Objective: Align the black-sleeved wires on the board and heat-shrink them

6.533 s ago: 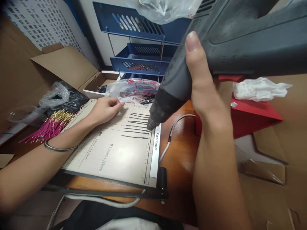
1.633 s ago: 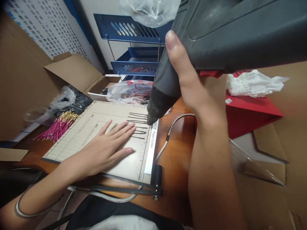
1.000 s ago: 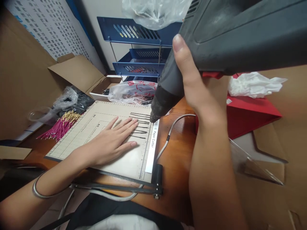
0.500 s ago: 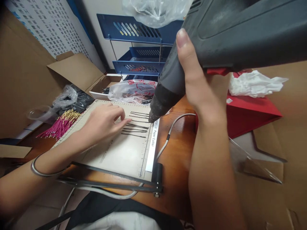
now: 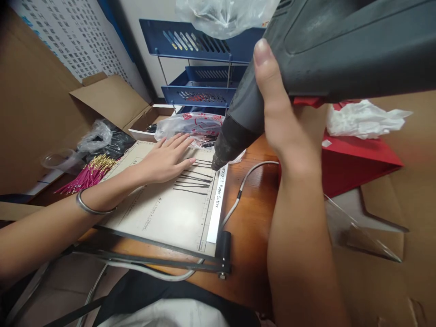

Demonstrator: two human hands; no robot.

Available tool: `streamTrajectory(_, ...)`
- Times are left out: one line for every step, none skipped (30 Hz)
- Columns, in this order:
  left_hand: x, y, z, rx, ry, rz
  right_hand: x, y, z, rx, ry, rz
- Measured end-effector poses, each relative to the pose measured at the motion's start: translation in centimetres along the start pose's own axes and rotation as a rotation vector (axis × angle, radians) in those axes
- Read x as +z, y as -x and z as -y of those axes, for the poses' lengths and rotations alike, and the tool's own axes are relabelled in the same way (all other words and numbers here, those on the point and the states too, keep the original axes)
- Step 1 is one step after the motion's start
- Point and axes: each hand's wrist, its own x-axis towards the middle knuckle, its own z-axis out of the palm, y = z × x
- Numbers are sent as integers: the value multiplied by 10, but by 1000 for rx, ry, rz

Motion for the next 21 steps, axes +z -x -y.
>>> streamTrajectory(0,-1,0,-7,-2,9,1,0,-1,10,5,-20)
streamTrajectory(-1,-3,0,-10,-6,22,2,0,-1,21,19,-34)
streamTrajectory(-1,-4,1,-9,-9,35,2,0,-2,31,35,-43)
streamTrajectory(-1,-5,2,-5,-7,42,2,0,-2,40,49,-43)
streamTrajectory(0,-6,2,-2,2,41,2,0,-3,45,54,-39)
streamTrajectory(0,-6,3,1,16,29,2,0,-3,46,48,-37)
streamTrajectory(1,-7,4,2,30,15,2,-1,-3,44,37,-37)
streamTrajectory(1,-8,5,1,41,8,2,-1,-4,41,23,-37)
streamTrajectory(2,-9,5,2,49,14,2,-2,-5,36,8,-40)
streamTrajectory(3,-10,6,8,52,33,2,-2,-5,30,-4,-43)
streamTrajectory(4,-12,6,19,52,55,2,-2,-6,20,-9,-41)
streamTrajectory(5,-13,6,31,53,73,2,-2,-7,12,-9,-40)
streamTrajectory(5,-15,6,40,58,81,1,-2,-7,10,-5,-36)
streamTrajectory(5,-16,6,43,65,75,1,-2,-8,13,3,-31)
streamTrajectory(5,-18,6,40,72,60,1,-2,-8,22,13,-29)
streamTrajectory(5,-19,6,35,74,47,0,-2,-9,33,23,-31)
streamTrajectory(4,-19,6,29,75,41,0,-2,-10,41,28,-33)
streamTrajectory(3,-20,6,26,73,47,0,-2,-10,38,28,-38)
streamTrajectory(1,-20,6,27,69,63,0,-2,-11,23,30,-42)
streamTrajectory(0,-20,5,31,66,84,-1,-2,-12,-2,48,-40)
streamTrajectory(-1,-19,5,37,66,105,-1,-3,-13,-28,71,-34)
